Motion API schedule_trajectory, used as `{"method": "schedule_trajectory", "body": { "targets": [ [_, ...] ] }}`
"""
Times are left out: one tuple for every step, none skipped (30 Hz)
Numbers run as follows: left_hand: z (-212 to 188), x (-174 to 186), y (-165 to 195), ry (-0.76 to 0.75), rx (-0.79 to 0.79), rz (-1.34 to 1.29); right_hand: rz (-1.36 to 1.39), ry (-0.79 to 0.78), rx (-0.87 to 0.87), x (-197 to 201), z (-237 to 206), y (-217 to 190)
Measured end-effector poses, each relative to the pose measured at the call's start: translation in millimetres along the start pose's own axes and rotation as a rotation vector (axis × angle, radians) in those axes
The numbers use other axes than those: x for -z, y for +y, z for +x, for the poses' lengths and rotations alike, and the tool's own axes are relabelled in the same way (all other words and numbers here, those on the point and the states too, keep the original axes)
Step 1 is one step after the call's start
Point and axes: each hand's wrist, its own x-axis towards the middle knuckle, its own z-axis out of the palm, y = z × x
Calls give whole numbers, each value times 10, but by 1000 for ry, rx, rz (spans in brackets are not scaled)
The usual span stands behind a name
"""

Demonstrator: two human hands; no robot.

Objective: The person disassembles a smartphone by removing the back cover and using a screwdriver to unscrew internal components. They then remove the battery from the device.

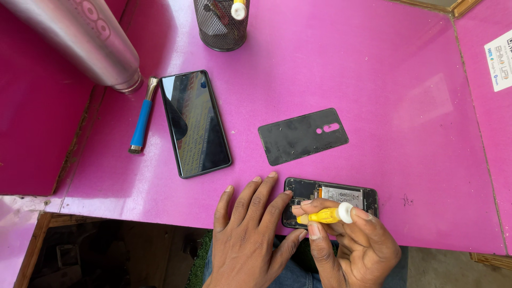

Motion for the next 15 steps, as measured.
{"method": "schedule_trajectory", "body": {
  "targets": [
    [1, 2, 0, -4, 1, -1, -3, -1, -5, 1, -1, -2],
    [1, 3, 0, -9, 1, -4, -7, -2, -11, 3, -4, -7],
    [2, 3, 1, -9, 5, -5, -2, -5, -5, 3, -6, -9],
    [2, 3, 2, -8, 8, -7, 3, -7, 2, 4, -6, -10],
    [2, 3, 3, -8, 11, -8, 9, -9, 9, 5, -8, -10],
    [1, 3, 3, -9, 10, -9, 10, -9, 4, 8, -9, -11],
    [1, 3, 4, -11, 9, -11, 12, -8, -1, 11, -11, -11],
    [0, 2, 4, -12, 6, -13, 13, -7, -5, 14, -12, -8],
    [-1, 1, 4, -13, 5, -13, 15, -13, -3, 18, -11, -3],
    [-1, 0, 4, -16, 4, -13, 15, -19, -3, 22, -11, 3],
    [-2, -1, 5, -17, 2, -14, 16, -25, -2, 24, -9, 11],
    [-2, 0, 5, -16, 1, -14, 11, -17, 2, 25, -7, 20],
    [-3, 0, 5, -16, 2, -15, 7, -9, 4, 24, -5, 28],
    [-3, 1, 6, -16, 3, -15, 3, -2, 7, 22, -4, 35],
    [-3, 3, 6, -18, 4, -14, -44, -6, 32, 22, -1, 40]
  ]
}}
